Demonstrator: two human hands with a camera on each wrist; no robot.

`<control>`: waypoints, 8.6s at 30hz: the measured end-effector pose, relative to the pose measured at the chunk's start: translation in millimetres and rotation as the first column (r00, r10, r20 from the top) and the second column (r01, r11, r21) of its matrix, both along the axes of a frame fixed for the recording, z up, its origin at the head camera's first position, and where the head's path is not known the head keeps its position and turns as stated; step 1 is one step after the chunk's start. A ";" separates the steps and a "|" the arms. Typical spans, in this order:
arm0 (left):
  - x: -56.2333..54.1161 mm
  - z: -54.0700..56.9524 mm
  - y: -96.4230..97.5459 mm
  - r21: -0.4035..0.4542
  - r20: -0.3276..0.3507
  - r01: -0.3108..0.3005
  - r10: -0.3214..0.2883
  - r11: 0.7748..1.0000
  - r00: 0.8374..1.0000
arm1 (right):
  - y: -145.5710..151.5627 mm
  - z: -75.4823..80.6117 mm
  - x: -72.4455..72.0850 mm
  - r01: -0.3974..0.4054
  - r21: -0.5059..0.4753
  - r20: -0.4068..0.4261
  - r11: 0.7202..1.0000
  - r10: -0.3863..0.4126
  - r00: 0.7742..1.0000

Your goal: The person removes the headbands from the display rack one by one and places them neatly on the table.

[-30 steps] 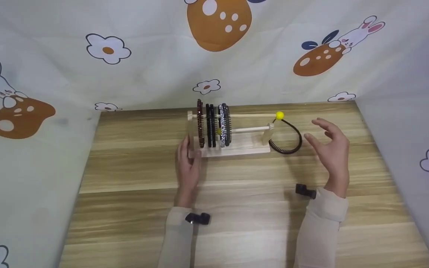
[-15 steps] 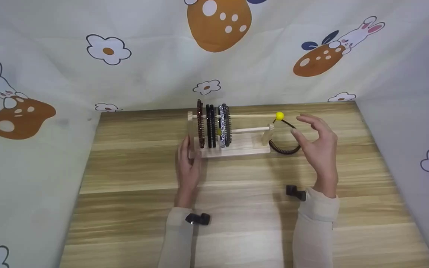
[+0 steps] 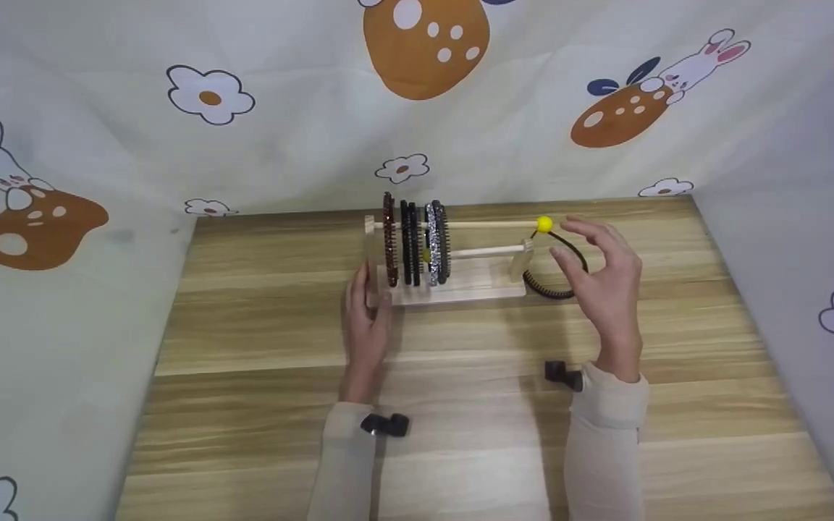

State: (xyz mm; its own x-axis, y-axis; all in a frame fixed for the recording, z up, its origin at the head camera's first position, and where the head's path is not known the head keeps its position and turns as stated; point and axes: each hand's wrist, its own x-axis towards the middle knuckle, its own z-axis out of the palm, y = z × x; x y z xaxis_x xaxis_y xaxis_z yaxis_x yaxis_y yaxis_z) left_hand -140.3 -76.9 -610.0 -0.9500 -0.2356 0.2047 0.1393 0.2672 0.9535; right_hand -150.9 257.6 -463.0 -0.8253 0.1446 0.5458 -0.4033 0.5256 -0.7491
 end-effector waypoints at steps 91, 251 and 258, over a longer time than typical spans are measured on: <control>0.1 0.3 -0.1 0.022 0.005 -0.003 0.003 1.000 1.000 | -124.4 -25.7 -5.3 -0.233 -0.203 0.253 0.951 0.281 0.926; -1.9 -2.1 1.0 -0.012 -0.058 -0.025 0.024 1.000 0.998 | -55.0 16.4 5.8 -0.140 -0.424 0.029 0.895 0.168 0.985; -1.9 -3.5 0.6 -0.029 -0.066 -0.033 0.031 0.999 0.997 | -49.9 17.2 6.0 -0.132 -0.451 0.026 0.883 0.161 0.987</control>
